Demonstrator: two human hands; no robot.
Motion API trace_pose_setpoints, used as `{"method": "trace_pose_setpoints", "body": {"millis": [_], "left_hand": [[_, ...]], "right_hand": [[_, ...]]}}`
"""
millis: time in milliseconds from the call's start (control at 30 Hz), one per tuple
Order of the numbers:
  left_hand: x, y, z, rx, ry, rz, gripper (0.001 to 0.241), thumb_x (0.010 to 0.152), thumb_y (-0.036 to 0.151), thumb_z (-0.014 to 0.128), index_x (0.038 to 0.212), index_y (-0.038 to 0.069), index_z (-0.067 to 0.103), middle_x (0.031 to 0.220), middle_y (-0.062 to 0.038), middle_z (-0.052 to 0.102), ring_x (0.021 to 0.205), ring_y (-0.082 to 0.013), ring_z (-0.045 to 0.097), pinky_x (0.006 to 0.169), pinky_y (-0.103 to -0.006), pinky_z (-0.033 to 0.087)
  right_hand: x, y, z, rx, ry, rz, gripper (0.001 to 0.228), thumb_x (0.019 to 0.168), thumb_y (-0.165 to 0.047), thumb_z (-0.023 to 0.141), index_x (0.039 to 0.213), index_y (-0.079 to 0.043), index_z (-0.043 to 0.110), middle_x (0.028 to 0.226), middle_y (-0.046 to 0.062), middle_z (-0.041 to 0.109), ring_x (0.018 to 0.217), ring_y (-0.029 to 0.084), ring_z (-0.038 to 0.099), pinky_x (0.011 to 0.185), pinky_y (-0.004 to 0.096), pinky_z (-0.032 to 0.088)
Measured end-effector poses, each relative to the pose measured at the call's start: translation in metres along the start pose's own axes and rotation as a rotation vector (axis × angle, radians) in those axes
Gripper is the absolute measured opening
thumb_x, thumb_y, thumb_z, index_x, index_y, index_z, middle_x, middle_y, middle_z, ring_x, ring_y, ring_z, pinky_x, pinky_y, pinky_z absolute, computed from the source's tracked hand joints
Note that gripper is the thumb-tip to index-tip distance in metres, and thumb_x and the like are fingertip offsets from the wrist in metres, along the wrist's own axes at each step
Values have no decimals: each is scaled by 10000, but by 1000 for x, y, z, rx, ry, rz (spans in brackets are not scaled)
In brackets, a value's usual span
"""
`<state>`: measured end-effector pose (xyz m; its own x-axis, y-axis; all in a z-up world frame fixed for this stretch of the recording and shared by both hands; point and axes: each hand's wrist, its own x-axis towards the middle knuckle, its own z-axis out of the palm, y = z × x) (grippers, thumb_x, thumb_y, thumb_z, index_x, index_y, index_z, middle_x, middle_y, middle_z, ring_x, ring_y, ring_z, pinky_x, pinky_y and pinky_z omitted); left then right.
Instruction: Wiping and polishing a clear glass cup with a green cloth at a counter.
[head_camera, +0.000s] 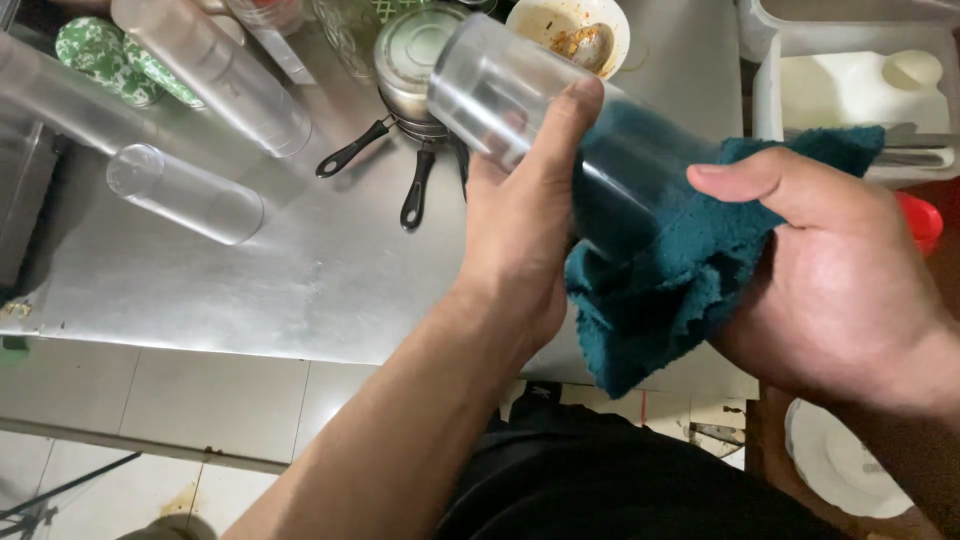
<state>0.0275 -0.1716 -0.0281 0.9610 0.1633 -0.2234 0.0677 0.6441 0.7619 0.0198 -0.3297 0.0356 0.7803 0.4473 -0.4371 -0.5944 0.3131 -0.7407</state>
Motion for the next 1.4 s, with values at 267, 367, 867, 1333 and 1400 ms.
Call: {"method": "trace_pose_setpoints", "body": {"millis": [267, 367, 867, 1333, 1400], "left_hand": [[-14, 15, 10, -98, -160, -427, 795, 893, 571, 710, 1432, 7, 556, 1322, -182, 596, 1160, -317, 575, 957, -499, 495], [-14, 19, 8, -155, -270, -434, 801, 892, 586, 687, 1442, 28, 519, 1416, -193, 553, 1253, -325, 546, 1039, -489, 476], [0, 18, -23, 90, -87, -186, 1150, 817, 700, 733, 1604, 47, 206, 1511, -305, 337, 1382, -453, 399, 1099, -618, 381], [2, -6, 7, 78, 540, -149, 997, 745, 416, 862, 1494, 60, 308, 1291, -200, 525, 1163, -327, 627, 945, -528, 573], [2, -2, -4, 174, 450, -170, 1148, 786, 519, 850, 1548, -2, 167, 1358, -240, 492, 1244, -344, 545, 1024, -510, 479]], "right_hand": [[1, 2, -35, -449, -87, -126, 406, 982, -248, 653, 1250, 54, 695, 1026, 103, 727, 899, 207, 680, 766, 369, 551], [2, -5, -28, -639, -187, -184, 407, 943, -266, 678, 1223, 28, 702, 1010, 56, 762, 918, 143, 705, 761, 313, 573], [17, -24, -69, -103, -351, 282, 784, 846, -367, 756, 1487, 14, 515, 1119, 295, 692, 946, 432, 716, 789, 533, 613], [9, 7, -71, -767, -263, 26, 625, 853, -329, 779, 1284, 99, 633, 976, 212, 754, 896, 303, 706, 765, 418, 584], [11, 9, -71, -813, -302, 18, 591, 847, -299, 796, 1270, 82, 636, 954, 204, 755, 871, 296, 699, 740, 415, 584]]}}
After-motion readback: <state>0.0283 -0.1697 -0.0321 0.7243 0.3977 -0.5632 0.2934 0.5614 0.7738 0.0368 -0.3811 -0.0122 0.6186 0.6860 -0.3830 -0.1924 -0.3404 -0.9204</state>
